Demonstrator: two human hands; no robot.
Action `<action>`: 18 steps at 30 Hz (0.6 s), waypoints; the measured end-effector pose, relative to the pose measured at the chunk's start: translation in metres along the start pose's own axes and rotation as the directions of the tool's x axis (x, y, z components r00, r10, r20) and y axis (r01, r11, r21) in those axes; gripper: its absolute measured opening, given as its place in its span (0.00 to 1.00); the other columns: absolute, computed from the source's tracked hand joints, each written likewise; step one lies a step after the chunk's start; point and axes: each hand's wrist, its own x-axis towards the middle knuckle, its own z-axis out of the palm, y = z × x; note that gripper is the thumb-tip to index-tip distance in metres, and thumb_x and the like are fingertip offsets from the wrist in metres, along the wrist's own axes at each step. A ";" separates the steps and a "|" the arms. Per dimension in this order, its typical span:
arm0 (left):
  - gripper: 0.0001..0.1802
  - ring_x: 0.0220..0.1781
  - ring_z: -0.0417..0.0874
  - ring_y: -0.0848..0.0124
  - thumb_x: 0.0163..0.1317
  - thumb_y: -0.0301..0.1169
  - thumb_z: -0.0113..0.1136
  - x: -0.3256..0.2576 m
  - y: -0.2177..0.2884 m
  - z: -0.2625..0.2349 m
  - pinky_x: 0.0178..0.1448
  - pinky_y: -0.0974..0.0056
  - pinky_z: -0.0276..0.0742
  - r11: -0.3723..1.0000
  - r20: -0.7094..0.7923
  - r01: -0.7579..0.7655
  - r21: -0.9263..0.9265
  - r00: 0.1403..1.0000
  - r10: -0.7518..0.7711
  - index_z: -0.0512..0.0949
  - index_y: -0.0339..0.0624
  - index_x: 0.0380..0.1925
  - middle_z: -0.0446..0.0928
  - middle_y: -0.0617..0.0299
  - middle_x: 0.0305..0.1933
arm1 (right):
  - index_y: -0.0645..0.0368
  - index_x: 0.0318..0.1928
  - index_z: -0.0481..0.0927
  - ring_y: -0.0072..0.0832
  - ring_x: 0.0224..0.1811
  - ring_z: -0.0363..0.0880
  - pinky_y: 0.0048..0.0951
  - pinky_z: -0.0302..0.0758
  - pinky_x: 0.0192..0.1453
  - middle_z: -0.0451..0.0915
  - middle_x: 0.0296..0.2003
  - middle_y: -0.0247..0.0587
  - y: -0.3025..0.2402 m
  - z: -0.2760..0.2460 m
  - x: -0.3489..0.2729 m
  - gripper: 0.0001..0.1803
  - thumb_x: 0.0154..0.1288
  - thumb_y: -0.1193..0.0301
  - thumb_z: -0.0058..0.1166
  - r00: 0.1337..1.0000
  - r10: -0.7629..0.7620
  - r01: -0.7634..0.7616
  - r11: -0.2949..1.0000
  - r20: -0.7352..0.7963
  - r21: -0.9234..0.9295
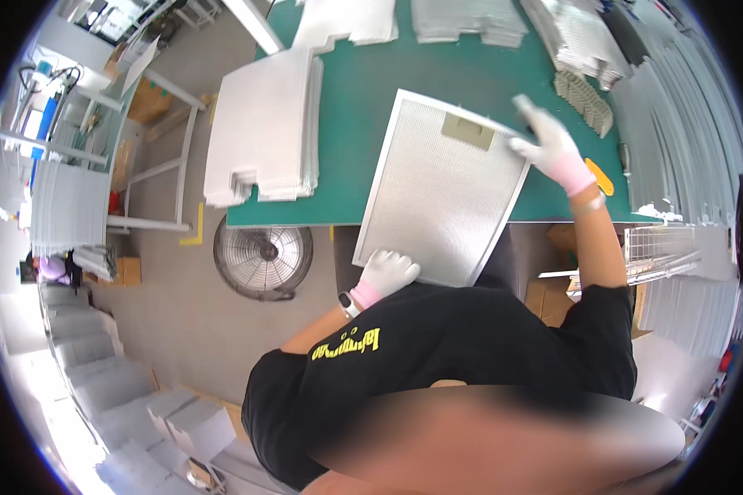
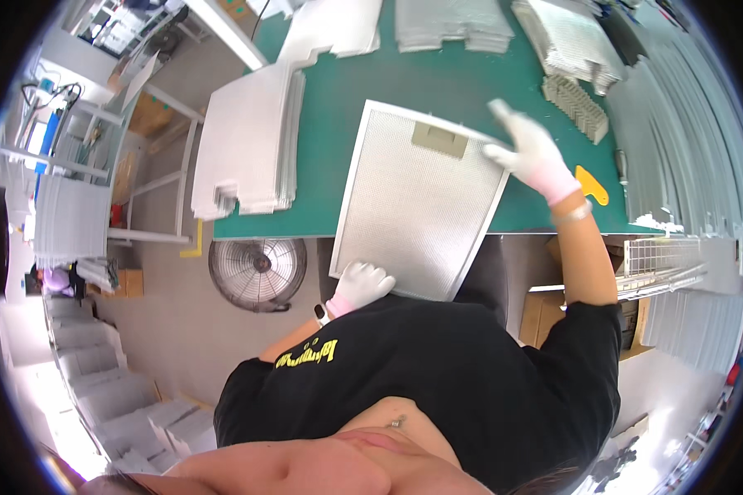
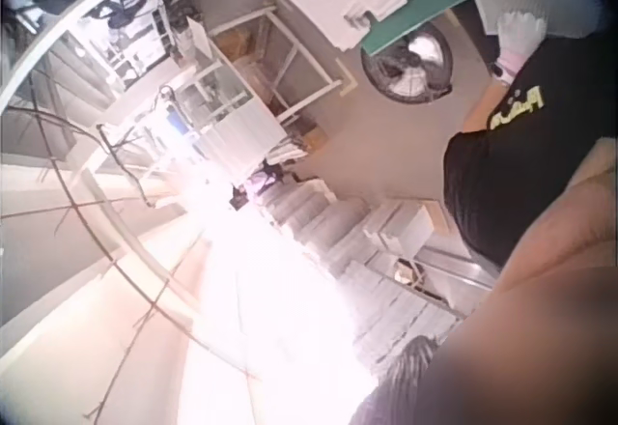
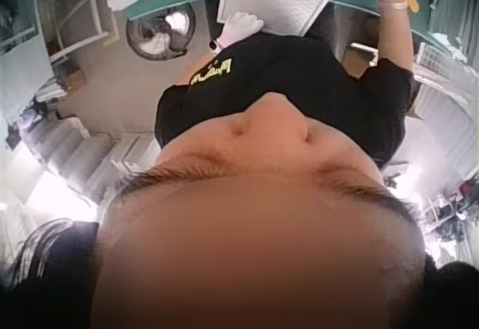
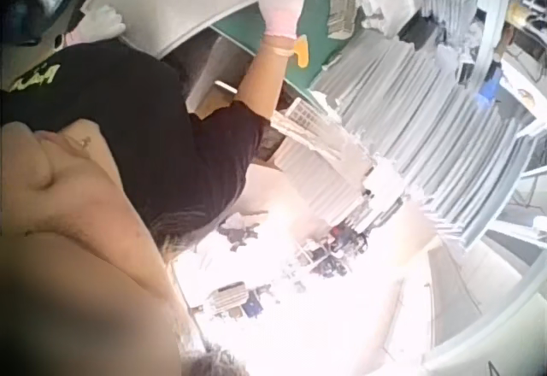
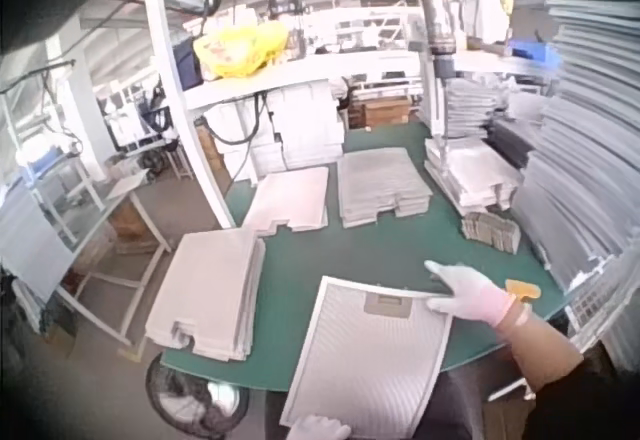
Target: Assembling metal mesh filters by fitting frames and using tools.
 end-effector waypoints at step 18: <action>0.43 0.69 0.70 0.39 0.61 0.56 0.58 0.019 -0.178 -0.131 0.70 0.44 0.68 0.360 -0.100 0.920 0.157 0.378 -0.921 0.66 0.37 0.69 0.62 0.39 0.74 | 0.60 0.67 0.73 0.44 0.69 0.72 0.38 0.71 0.70 0.71 0.67 0.56 -0.137 -0.351 -0.221 0.23 0.75 0.81 0.43 0.557 -0.420 -0.579 0.423 -0.716 -0.698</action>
